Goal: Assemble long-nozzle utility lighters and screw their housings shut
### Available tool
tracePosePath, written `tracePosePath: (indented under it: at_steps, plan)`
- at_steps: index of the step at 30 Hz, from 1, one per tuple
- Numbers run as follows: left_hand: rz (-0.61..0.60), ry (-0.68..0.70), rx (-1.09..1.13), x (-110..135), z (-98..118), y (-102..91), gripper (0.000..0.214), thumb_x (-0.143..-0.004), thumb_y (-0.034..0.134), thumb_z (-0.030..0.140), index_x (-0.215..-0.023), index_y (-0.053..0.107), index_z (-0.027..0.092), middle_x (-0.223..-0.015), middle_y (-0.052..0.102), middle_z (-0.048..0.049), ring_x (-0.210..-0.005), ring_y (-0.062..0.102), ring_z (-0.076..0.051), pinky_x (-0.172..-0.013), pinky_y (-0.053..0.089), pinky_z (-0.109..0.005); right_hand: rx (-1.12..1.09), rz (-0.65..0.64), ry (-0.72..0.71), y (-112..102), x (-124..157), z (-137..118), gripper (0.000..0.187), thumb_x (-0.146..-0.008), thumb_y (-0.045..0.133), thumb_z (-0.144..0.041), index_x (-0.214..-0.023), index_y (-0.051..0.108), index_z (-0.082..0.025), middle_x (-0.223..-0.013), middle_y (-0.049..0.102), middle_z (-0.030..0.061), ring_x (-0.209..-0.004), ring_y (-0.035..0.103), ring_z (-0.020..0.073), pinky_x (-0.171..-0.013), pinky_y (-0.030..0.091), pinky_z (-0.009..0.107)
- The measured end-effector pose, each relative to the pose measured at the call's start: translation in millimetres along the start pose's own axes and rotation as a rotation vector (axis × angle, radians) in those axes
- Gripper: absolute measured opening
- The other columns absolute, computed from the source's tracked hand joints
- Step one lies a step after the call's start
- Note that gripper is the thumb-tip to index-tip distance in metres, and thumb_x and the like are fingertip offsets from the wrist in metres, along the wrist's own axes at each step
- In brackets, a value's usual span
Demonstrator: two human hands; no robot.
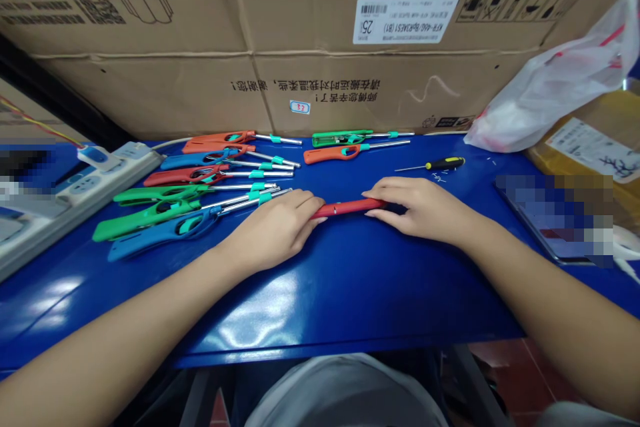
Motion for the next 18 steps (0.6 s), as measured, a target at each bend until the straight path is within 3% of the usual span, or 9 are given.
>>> tracePosePath:
  at_steps: [6, 12, 14, 18]
  plan:
    - [0.001, 0.024, 0.002, 0, -4, -0.3, 0.027, -0.107, 0.041, 0.028, -0.116, 0.063, 0.015, -0.102, 0.068, -0.0107, -0.092, 0.065, -0.024, -0.083, 0.053, -0.036, 0.097, -0.030, -0.013, -1, 1, 5, 0.022, -0.100, 0.057, -0.030, -0.097, 0.074, -0.016, -0.089, 0.075, 0.0096, -0.080, 0.068, 0.0224, -0.074, 0.052, 0.033]
    - [-0.032, -0.025, 0.109, 0, -2, -2.0, 0.028, -0.106, 0.042, 0.030, -0.113, 0.064, 0.015, -0.102, 0.068, -0.0106, -0.091, 0.064, -0.024, -0.082, 0.051, -0.037, 0.086, -0.016, 0.010, -3, 0, 2, 0.024, -0.101, 0.055, -0.031, -0.098, 0.075, -0.017, -0.090, 0.076, 0.0092, -0.081, 0.069, 0.0225, -0.077, 0.052, 0.034]
    - [-0.038, -0.116, 0.295, 0, 0, -0.7, 0.028, -0.105, 0.044, 0.035, -0.109, 0.064, 0.016, -0.095, 0.067, -0.0079, -0.083, 0.063, -0.021, -0.076, 0.050, -0.034, 0.058, -0.001, 0.050, -5, 0, 2, 0.024, -0.101, 0.055, -0.032, -0.108, 0.072, -0.016, -0.100, 0.076, 0.0108, -0.088, 0.070, 0.0236, -0.080, 0.054, 0.035]
    - [-0.102, -0.431, 1.016, -2, 4, 11.4, 0.030, -0.102, 0.049, 0.042, -0.112, 0.060, 0.016, -0.067, 0.057, 0.0015, -0.051, 0.048, -0.011, -0.049, 0.039, -0.024, 0.025, -0.018, -0.004, -3, -2, -4, 0.044, -0.097, 0.063, -0.043, -0.133, 0.064, -0.018, -0.121, 0.071, 0.0139, -0.107, 0.069, 0.0280, -0.093, 0.054, 0.042]
Point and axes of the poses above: each hand's wrist, its own x-axis away from the middle knuckle, its own y-axis out of the palm, z = x × y, the point moved 2 cm from there along -x, towards the middle knuckle
